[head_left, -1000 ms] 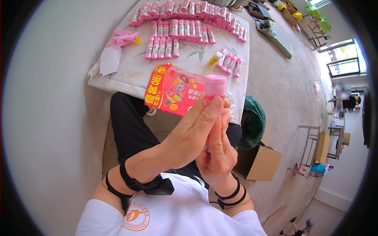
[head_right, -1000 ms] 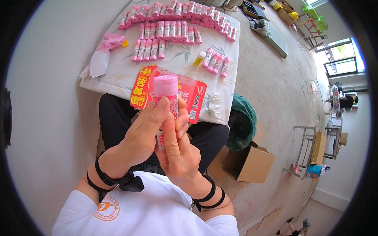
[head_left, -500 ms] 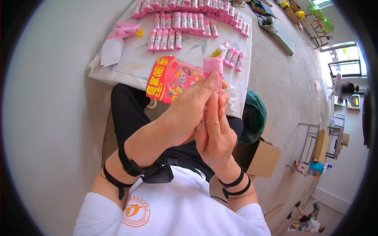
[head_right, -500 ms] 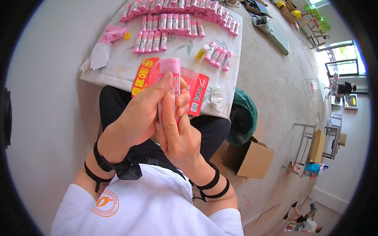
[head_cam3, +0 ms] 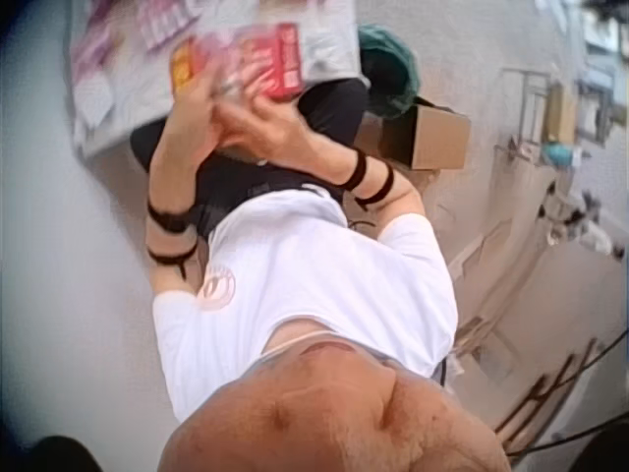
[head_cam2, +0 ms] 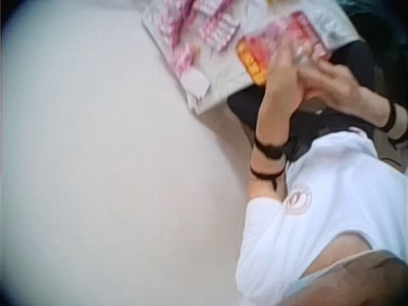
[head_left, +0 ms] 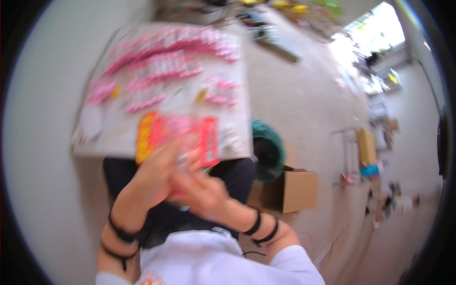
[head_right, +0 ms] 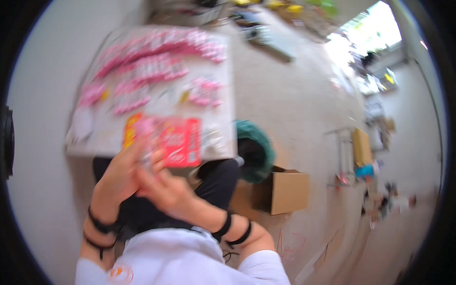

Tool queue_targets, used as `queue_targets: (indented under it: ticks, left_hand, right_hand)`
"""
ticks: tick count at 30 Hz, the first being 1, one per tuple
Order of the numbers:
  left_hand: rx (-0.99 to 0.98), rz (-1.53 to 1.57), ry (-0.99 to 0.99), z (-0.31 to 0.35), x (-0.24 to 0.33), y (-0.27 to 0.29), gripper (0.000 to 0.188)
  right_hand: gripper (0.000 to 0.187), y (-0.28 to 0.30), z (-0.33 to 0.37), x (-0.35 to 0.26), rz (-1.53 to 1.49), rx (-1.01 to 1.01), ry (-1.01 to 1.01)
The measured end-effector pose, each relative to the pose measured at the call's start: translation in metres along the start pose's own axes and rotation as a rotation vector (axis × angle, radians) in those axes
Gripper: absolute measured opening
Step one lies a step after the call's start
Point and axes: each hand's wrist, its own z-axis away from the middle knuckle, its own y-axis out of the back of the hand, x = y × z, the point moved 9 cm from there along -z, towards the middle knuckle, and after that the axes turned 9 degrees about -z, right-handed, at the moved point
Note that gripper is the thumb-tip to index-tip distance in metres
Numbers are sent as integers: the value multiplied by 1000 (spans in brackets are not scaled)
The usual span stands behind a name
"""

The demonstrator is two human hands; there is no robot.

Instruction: The recorder applies glue to a paper label and wraps it around a pink plastic tube.

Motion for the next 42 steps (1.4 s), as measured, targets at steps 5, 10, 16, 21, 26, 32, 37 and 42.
queue_targets:
  ticks: [5, 10, 16, 21, 26, 32, 37, 42]
  left_hand:
    - [174, -32, 6, 17, 3, 22, 31]
    - [140, -144, -8, -3, -9, 26, 32]
    - [257, -166, -23, -15, -16, 34, 35]
    - [279, -202, -51, -17, -16, 35, 36]
    - [274, -225, -62, -21, -17, 37, 39]
    - [341, -192, -60, -24, -22, 35, 44]
    - [210, -117, -8, -28, -20, 29, 54]
    - [100, -217, -49, -30, -1, 9, 74]
  right_hand:
    - [58, -29, 9, -1, -153, 94, -18]
    - [50, -25, 20, 11, -161, 94, -78]
    - [47, -33, 26, 18, -117, 110, -74]
    - [48, -35, 29, 21, -106, 82, -92]
    - [47, -38, 32, 25, -76, 82, -77]
    - [53, -42, 35, 29, -55, 23, -75]
    - [60, -43, 32, 28, 12, 36, -58]
    - [50, -24, 18, 24, -38, 73, -50]
